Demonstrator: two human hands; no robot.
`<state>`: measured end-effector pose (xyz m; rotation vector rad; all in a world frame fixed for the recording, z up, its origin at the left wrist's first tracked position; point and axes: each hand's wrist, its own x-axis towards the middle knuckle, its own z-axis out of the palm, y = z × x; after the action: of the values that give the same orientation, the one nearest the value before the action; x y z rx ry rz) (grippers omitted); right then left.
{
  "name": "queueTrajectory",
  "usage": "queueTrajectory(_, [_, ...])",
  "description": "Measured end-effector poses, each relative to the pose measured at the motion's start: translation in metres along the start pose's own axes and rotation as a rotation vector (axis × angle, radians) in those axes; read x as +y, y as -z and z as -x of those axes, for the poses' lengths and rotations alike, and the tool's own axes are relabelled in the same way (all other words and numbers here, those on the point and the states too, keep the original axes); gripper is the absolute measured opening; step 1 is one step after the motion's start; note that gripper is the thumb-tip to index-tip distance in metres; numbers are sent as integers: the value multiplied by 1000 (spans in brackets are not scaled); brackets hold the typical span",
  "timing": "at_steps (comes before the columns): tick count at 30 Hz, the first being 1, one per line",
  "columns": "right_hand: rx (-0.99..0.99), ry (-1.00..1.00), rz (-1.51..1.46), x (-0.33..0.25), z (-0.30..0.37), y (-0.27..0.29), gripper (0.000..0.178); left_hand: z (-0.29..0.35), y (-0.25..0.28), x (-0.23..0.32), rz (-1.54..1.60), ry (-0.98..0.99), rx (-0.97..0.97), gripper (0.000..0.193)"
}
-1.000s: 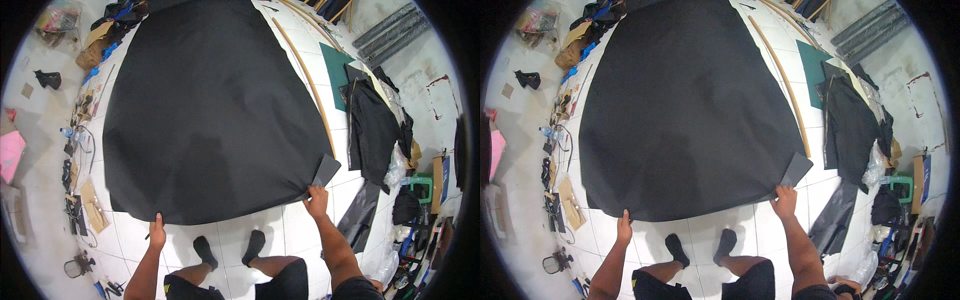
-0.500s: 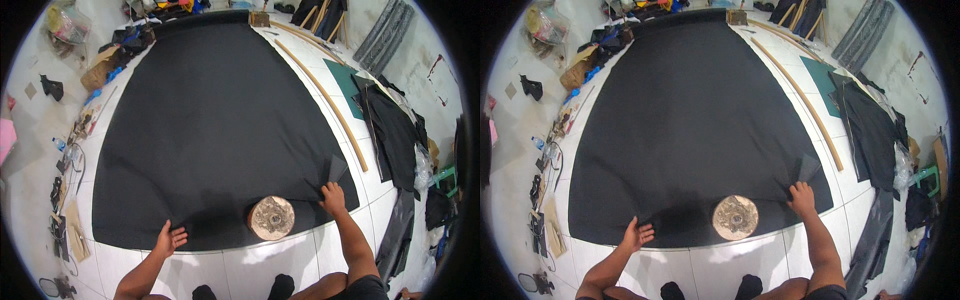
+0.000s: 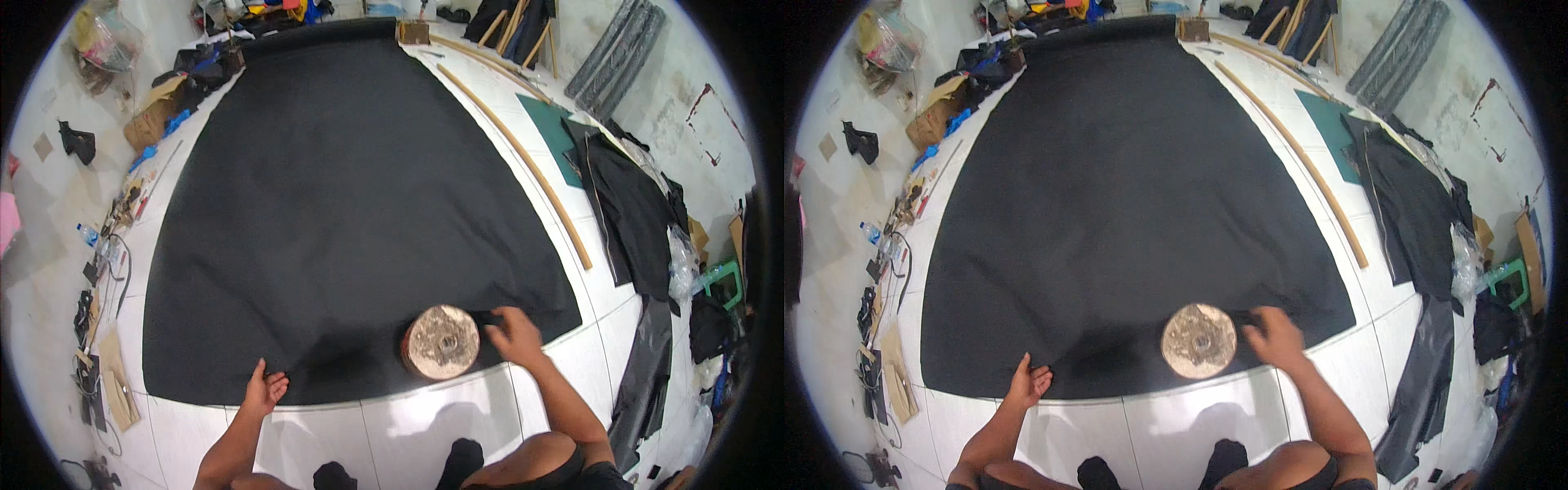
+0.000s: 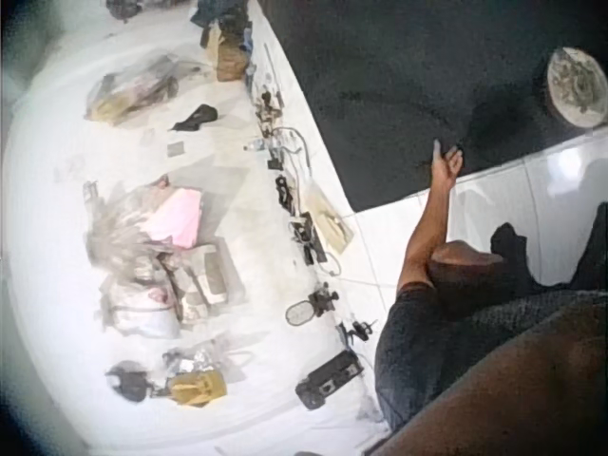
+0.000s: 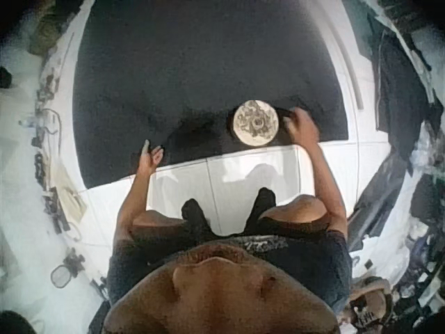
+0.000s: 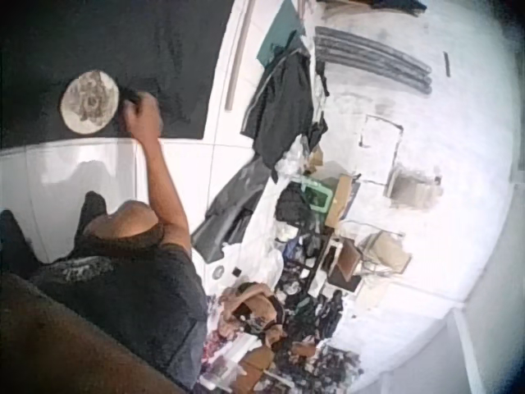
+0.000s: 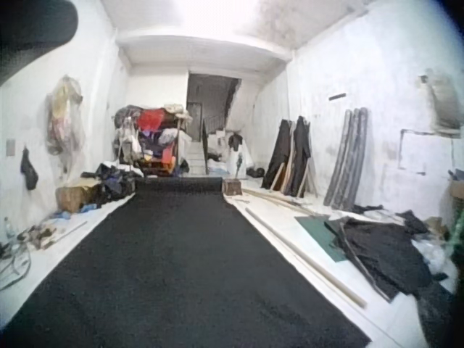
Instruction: The person cuts a large piece of black fabric with scissors and then uses a long wooden rod to measure and mark the material.
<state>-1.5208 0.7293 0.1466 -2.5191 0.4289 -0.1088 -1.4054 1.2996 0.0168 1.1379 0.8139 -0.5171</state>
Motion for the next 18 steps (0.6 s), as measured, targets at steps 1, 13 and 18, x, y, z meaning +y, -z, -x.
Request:
queueTrajectory(1, [1,130,-9,-29,6,-12,50,-10,6,-6,-18,-9,-4,63])
queueTrajectory(13, [-106,635,245,-75,-11,-35,34,-15,-2,-2,-107,-72,-41,34])
queueTrajectory(18, [-136,750,230,-74,33,-34,33,-11,12,-4,-180,-92,0,26])
